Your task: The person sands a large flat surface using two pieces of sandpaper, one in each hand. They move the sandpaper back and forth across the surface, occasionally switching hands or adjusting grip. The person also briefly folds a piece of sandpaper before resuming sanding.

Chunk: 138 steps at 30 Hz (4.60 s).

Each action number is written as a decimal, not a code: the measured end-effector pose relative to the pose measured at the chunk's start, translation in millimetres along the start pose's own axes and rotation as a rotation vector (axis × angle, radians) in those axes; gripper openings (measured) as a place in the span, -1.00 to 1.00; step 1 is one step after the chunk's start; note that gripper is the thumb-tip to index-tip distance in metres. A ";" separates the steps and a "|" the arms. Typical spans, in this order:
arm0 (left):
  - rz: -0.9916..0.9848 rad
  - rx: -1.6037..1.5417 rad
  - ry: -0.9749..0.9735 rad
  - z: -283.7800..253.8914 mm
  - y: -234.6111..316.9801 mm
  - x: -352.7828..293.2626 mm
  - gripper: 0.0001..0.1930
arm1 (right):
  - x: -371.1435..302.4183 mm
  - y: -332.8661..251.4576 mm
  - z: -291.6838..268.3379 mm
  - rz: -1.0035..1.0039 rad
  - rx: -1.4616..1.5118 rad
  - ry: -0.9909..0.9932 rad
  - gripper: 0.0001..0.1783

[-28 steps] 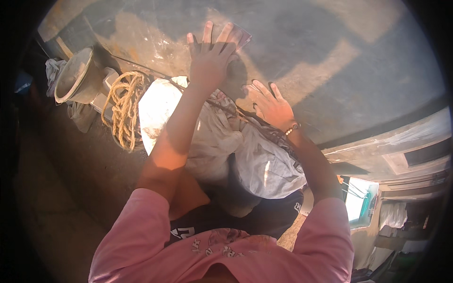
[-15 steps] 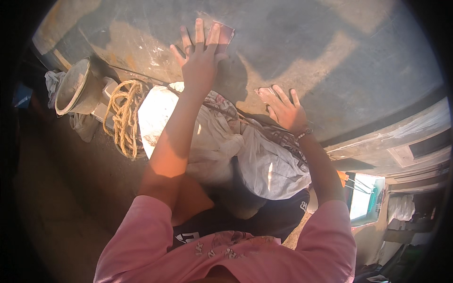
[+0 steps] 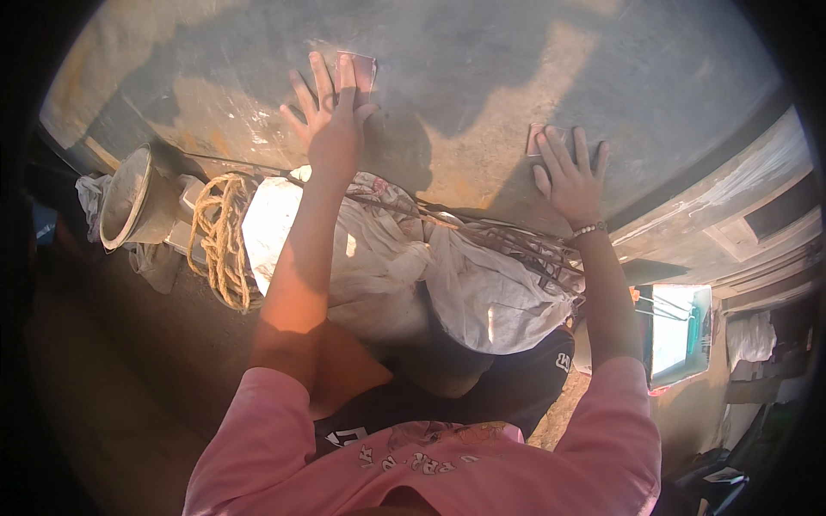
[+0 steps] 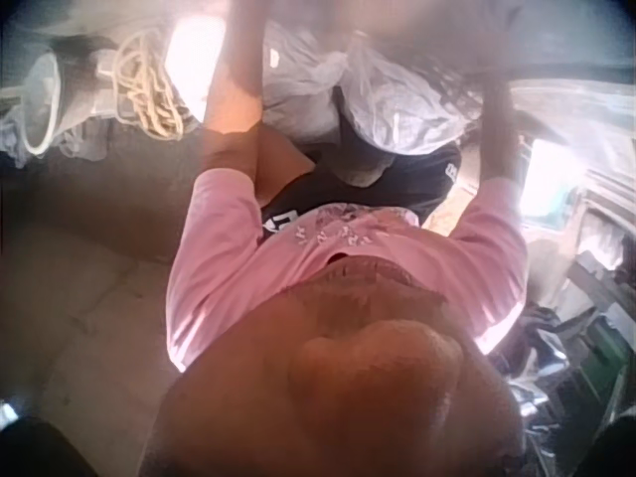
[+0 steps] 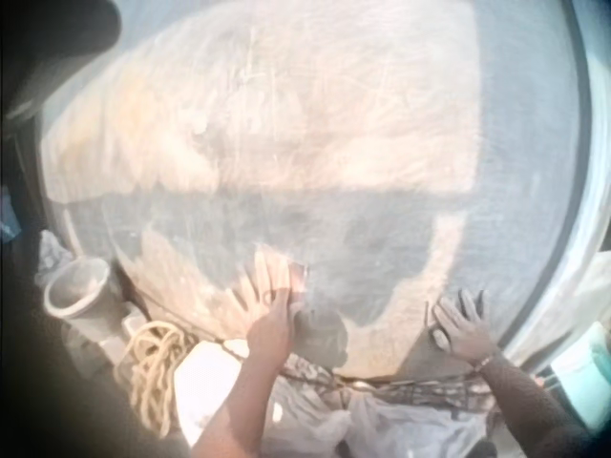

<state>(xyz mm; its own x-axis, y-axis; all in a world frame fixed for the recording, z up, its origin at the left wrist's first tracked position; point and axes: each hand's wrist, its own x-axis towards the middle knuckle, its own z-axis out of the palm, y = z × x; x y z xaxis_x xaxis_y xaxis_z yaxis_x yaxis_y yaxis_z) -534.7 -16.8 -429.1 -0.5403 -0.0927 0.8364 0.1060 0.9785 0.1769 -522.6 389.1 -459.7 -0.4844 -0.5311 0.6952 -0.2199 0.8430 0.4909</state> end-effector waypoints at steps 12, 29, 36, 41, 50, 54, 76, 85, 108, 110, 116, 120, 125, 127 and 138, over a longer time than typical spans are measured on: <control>-0.012 0.153 -0.040 0.0 3.6 2.3 -0.08 | -41.2 -33.2 27.8 -0.008 0.125 -0.246 -0.22; -0.020 0.084 0.001 2.0 6.7 0.4 -0.09 | 61.0 -115.9 0.6 1.930 0.761 0.302 0.07; -0.017 0.133 -0.007 6.0 5.5 -0.5 -0.10 | 77.1 -172.7 -31.8 1.480 1.022 0.035 0.09; -0.015 0.104 0.003 4.0 6.5 -1.4 -0.09 | 66.0 -105.9 -13.4 2.259 0.978 0.334 0.14; -0.015 0.110 -0.039 1.4 7.7 -0.5 -0.10 | 52.4 -140.1 4.7 1.956 0.953 0.020 0.09; -0.032 0.075 -0.031 2.9 9.5 -0.1 -0.11 | 41.3 -97.3 9.9 1.939 0.675 0.326 0.10; -0.050 0.112 -0.010 2.7 10.4 -1.7 -0.09 | 54.3 -51.7 -21.6 1.639 0.673 0.408 0.04; -0.055 0.150 -0.003 2.4 11.6 -1.0 -0.09 | 61.2 -67.9 -58.2 0.962 0.427 0.103 0.04; -0.030 0.109 -0.012 -0.1 9.3 -0.9 -0.08 | 84.6 8.9 -66.1 0.412 0.116 0.201 0.04; -0.041 0.084 -0.013 -0.8 9.1 -2.6 -0.08 | 102.0 21.9 -65.8 0.645 0.146 0.371 0.01; -0.067 0.131 -0.030 1.5 9.4 -0.9 -0.02 | 127.2 8.3 -65.7 -0.087 0.121 0.147 -0.12; -0.097 0.170 -0.058 0.1 12.0 -0.2 -0.02 | 164.9 20.1 -104.4 -0.410 0.103 0.218 -0.22; -0.097 0.155 -0.059 -4.5 14.4 -0.4 -0.03 | 237.7 58.1 -125.5 0.253 -0.066 0.536 -0.15; -0.084 0.134 -0.059 -6.6 13.9 0.8 -0.04 | 241.6 37.8 -125.6 0.056 -0.006 0.399 -0.15; -0.034 0.093 -0.109 -11.6 6.6 0.8 -0.09 | 346.4 156.8 -182.3 0.201 -0.074 0.581 -0.16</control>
<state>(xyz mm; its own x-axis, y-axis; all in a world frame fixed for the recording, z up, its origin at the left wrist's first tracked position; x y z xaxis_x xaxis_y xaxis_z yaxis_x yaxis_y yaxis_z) -524.7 -12.6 -421.3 -0.6300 -0.1109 0.7687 0.0111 0.9884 0.1517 -570.5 321.9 -46.2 0.0342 -0.3392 0.9401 -0.1031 0.9344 0.3409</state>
